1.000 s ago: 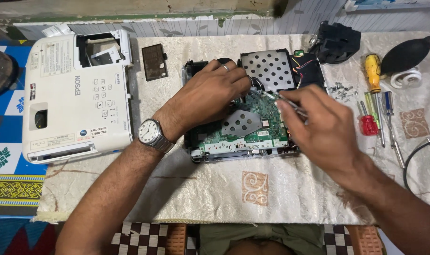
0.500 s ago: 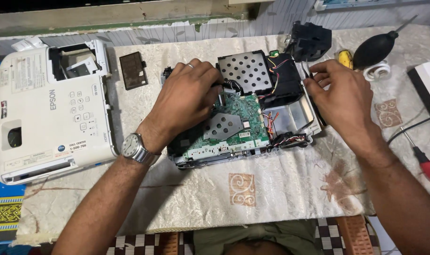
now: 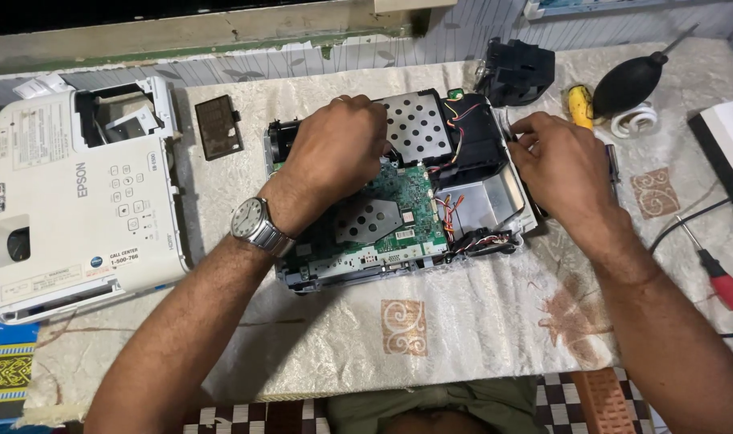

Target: Repairing the internal components of a projector by manipulating the circuit board and cable connections.

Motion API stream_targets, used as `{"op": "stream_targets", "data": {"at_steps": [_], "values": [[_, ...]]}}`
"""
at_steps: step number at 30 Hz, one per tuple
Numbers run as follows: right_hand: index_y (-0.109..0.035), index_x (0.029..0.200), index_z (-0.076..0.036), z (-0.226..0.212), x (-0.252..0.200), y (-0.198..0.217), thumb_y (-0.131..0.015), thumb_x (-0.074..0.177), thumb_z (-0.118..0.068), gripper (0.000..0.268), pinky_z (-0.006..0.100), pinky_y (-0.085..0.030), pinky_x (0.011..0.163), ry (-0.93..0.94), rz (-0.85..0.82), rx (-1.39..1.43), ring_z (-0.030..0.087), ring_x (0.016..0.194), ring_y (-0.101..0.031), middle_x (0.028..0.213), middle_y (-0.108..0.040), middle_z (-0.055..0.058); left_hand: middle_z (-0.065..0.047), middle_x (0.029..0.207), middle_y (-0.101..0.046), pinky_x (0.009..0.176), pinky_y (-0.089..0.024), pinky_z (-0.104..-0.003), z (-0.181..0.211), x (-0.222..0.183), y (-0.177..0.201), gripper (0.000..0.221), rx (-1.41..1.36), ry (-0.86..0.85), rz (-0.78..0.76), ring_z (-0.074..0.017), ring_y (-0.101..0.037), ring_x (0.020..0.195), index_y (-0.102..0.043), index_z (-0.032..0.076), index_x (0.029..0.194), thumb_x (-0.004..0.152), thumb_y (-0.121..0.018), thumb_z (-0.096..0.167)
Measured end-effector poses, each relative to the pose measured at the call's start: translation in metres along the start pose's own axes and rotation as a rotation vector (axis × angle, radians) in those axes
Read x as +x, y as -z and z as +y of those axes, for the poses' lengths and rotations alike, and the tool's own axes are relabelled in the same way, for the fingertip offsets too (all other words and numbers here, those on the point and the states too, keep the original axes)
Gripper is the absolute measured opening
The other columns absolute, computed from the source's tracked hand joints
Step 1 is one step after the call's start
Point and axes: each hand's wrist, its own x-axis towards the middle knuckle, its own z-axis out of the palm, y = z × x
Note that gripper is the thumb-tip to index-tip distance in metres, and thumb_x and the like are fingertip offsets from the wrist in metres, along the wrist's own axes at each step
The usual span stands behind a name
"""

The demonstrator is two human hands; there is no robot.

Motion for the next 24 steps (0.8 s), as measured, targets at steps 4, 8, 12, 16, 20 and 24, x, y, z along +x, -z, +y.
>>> {"op": "stream_targets", "data": {"at_steps": [4,8,12,16,20,24], "values": [[-0.073,0.113,-0.011,0.004,0.001,-0.005,-0.069,0.096,-0.021,0.021,0.050,-0.052,0.073,0.000,-0.016,-0.028,0.035,0.089,-0.071,0.096,-0.077,0.009,-0.013,0.106,-0.068,0.066,-0.059,-0.046,-0.003,0.005,-0.005,0.022,0.060,-0.156,0.079,-0.0286,-0.067,0.080,-0.061,0.007,0.113,0.091,-0.060,0.004],[-0.074,0.113,-0.011,0.003,0.001,-0.007,-0.066,0.097,-0.022,0.021,0.049,-0.053,0.075,-0.040,-0.078,-0.021,0.034,0.091,-0.072,0.097,-0.078,0.008,-0.012,0.091,-0.061,0.058,-0.055,-0.048,0.005,0.002,0.002,0.037,0.074,-0.166,0.030,-0.0297,-0.059,0.071,-0.049,0.000,0.129,0.092,-0.044,-0.004],[-0.073,0.114,-0.010,0.002,0.001,-0.008,-0.067,0.095,-0.019,0.021,0.050,-0.054,0.073,-0.049,-0.086,-0.021,0.034,0.090,-0.072,0.097,-0.078,0.009,-0.005,0.081,-0.054,0.045,-0.047,-0.032,0.008,-0.003,0.013,0.057,-0.148,-0.089,-0.036,-0.0167,-0.052,0.062,-0.038,0.004,0.144,0.091,-0.053,-0.007],[-0.073,0.114,-0.009,0.005,0.001,-0.008,-0.067,0.094,-0.017,0.023,0.050,-0.054,0.076,-0.030,-0.096,-0.018,0.036,0.091,-0.071,0.096,-0.078,0.010,-0.008,0.103,-0.064,0.059,-0.053,-0.036,0.009,-0.006,0.023,0.045,-0.282,-0.041,-0.067,-0.0202,-0.061,0.079,-0.051,0.011,0.127,0.087,-0.048,-0.009],[-0.074,0.114,-0.008,0.006,0.002,-0.010,-0.067,0.094,-0.018,0.023,0.048,-0.054,0.075,-0.036,-0.097,0.010,0.034,0.090,-0.072,0.097,-0.078,0.010,-0.005,0.097,-0.066,0.060,-0.054,-0.033,0.001,-0.012,0.024,0.044,-0.372,-0.032,-0.045,-0.0171,-0.063,0.079,-0.053,0.012,0.128,0.089,-0.046,-0.005],[-0.074,0.115,-0.006,0.001,0.002,-0.004,-0.067,0.097,-0.019,0.023,0.047,-0.056,0.075,-0.071,-0.136,0.043,0.033,0.087,-0.072,0.096,-0.078,0.012,-0.006,0.089,-0.069,0.053,-0.051,-0.031,-0.010,-0.023,0.021,0.019,-0.403,-0.063,0.091,-0.0127,-0.059,0.064,-0.059,0.012,0.120,0.106,-0.046,0.010]]}}
